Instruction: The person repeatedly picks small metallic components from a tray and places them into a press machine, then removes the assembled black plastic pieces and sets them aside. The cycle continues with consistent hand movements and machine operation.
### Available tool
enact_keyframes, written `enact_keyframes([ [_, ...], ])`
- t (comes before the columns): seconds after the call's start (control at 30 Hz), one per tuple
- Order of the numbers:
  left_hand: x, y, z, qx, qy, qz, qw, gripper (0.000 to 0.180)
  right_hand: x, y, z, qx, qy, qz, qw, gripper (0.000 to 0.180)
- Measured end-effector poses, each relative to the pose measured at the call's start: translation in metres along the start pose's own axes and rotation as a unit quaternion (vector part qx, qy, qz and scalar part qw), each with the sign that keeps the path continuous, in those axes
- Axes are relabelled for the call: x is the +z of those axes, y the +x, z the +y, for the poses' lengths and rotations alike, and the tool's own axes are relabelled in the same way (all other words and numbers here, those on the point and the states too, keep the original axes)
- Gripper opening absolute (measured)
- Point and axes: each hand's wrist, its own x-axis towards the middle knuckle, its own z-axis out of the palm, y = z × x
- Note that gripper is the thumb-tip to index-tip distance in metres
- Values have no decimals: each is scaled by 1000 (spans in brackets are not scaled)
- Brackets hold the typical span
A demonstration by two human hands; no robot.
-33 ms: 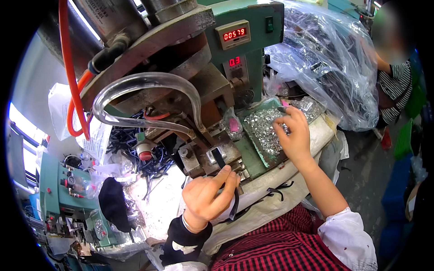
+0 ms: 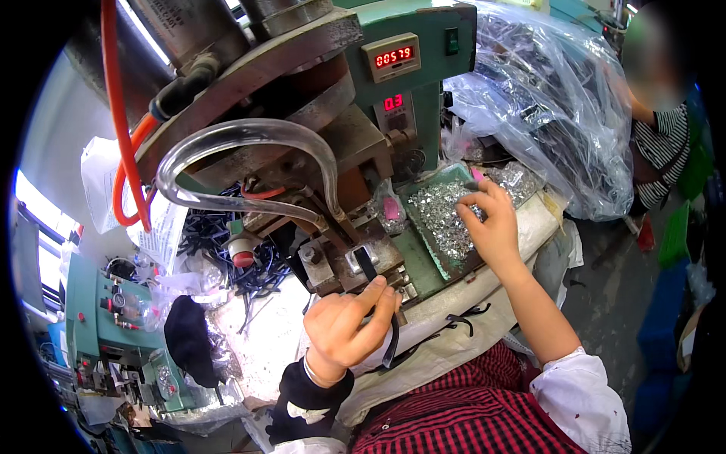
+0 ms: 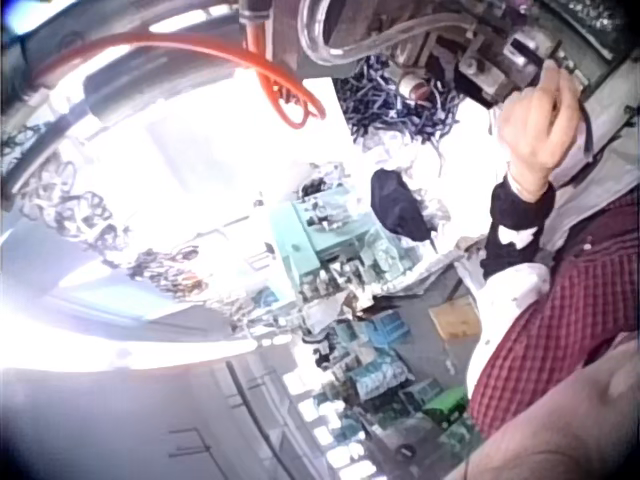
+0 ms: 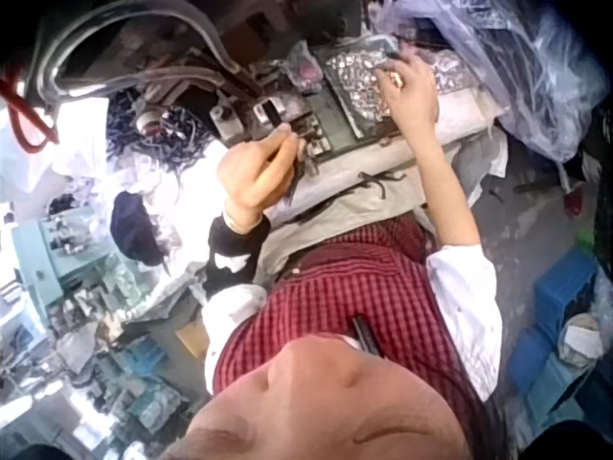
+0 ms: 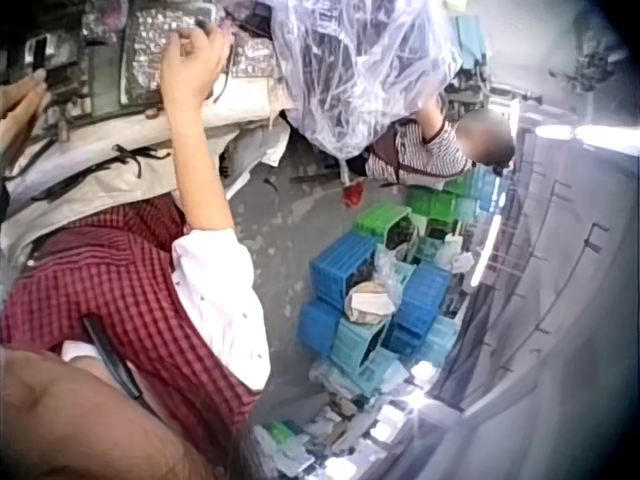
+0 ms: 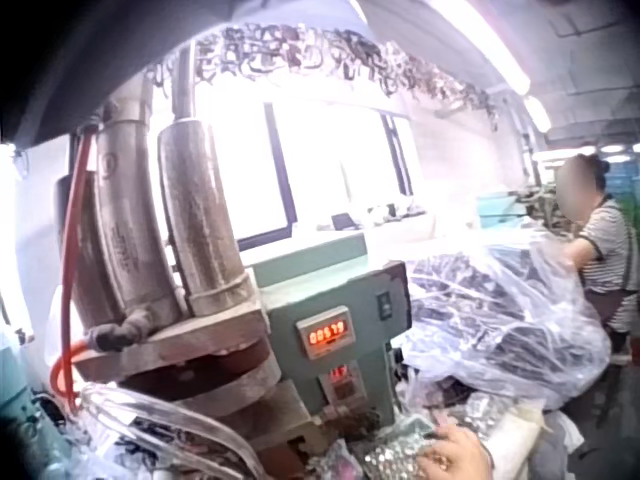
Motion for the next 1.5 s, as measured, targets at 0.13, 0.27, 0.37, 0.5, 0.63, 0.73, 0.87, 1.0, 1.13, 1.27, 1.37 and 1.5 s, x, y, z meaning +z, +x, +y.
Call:
enact_keyframes([
  [0.13,6,-8,-4,15,0,29,999,26,3,-4,-12,-32,11,-51,998,14],
  [0.27,-6,2,6,-42,-35,5,998,18,10,-12,-23,-148,-85,-108,979,21],
  [0.37,-48,23,16,-159,-245,-11,956,14,15,-8,-17,-100,-83,-108,986,16],
  [0.5,-142,53,14,-140,-721,-12,679,7,20,-6,-9,-35,17,-66,997,10],
  [0.63,-151,68,39,12,-784,61,618,12,21,-7,-16,80,118,-70,987,10],
  [0.73,-159,54,33,86,-763,-56,639,19,22,-6,-20,154,196,-48,967,11],
  [0.87,-198,-19,-14,159,-717,-250,631,24,21,-1,-20,100,215,-59,970,12],
  [1.0,-141,-114,-103,-519,-178,-32,836,18,18,0,-21,101,230,-44,967,14],
  [1.13,-79,-213,-145,-601,273,-122,741,15,-3,-4,-42,157,229,-53,959,12],
  [1.27,-59,-271,-161,-611,290,-178,714,14,-19,3,-82,19,284,-101,953,13],
  [1.37,-64,-270,-160,-612,264,-187,722,16,-1,17,-114,-31,307,-106,945,14],
  [1.5,-76,-248,-129,-643,198,-150,724,19,13,8,-138,109,438,-124,884,24],
])
